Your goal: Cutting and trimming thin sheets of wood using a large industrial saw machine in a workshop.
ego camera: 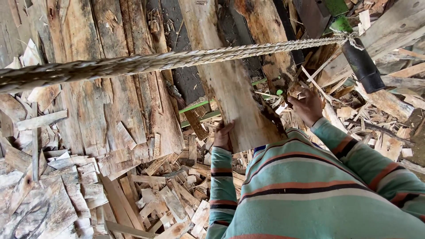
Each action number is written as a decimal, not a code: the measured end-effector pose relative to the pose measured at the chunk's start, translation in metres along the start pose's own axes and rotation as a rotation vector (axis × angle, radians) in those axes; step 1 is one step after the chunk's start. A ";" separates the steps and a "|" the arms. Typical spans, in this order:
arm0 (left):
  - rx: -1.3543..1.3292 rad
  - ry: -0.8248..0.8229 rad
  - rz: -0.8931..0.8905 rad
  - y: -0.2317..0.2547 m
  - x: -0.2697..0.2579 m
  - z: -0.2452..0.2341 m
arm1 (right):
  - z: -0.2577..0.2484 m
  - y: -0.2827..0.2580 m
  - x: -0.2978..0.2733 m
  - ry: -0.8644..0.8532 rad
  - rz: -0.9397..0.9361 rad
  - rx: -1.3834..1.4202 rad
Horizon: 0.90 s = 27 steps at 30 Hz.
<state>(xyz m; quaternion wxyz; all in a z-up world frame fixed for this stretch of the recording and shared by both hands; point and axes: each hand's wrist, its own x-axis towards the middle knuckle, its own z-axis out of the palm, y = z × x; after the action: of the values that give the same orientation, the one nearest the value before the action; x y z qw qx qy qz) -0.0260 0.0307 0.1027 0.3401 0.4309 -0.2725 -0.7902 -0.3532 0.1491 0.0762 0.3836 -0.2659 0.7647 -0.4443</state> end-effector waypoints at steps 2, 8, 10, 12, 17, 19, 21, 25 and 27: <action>0.039 0.004 0.033 -0.007 0.001 0.016 | 0.000 -0.014 -0.006 0.117 -0.193 -0.329; 0.728 -0.094 0.459 -0.117 0.062 -0.027 | -0.002 -0.019 0.009 -0.153 -0.057 -0.011; 0.661 -0.177 0.187 -0.069 0.062 -0.004 | -0.018 -0.021 0.017 -0.213 -0.055 0.147; 0.592 -0.261 -0.091 -0.027 0.071 0.009 | -0.039 -0.032 0.016 -0.273 -0.048 0.307; 0.476 0.056 0.268 0.024 0.177 0.016 | -0.107 -0.037 0.010 -0.361 -0.096 -0.062; 0.528 0.094 0.274 0.038 0.242 0.017 | -0.135 -0.018 0.001 -0.324 -0.019 -0.145; 0.630 0.184 0.298 0.043 0.302 0.024 | -0.162 0.001 -0.008 -0.282 0.056 -0.229; 0.927 0.287 0.294 0.049 0.398 0.072 | -0.198 0.050 -0.036 -0.259 0.301 -0.286; 1.126 0.299 0.267 0.042 0.434 0.070 | -0.206 0.068 -0.054 -0.259 0.357 -0.298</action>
<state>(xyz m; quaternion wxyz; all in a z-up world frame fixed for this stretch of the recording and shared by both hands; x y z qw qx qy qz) -0.2463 -0.3205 -0.0487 0.1906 0.6135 -0.6505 -0.4052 -0.4968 0.3188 0.0990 0.5073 -0.2353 0.8008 -0.2145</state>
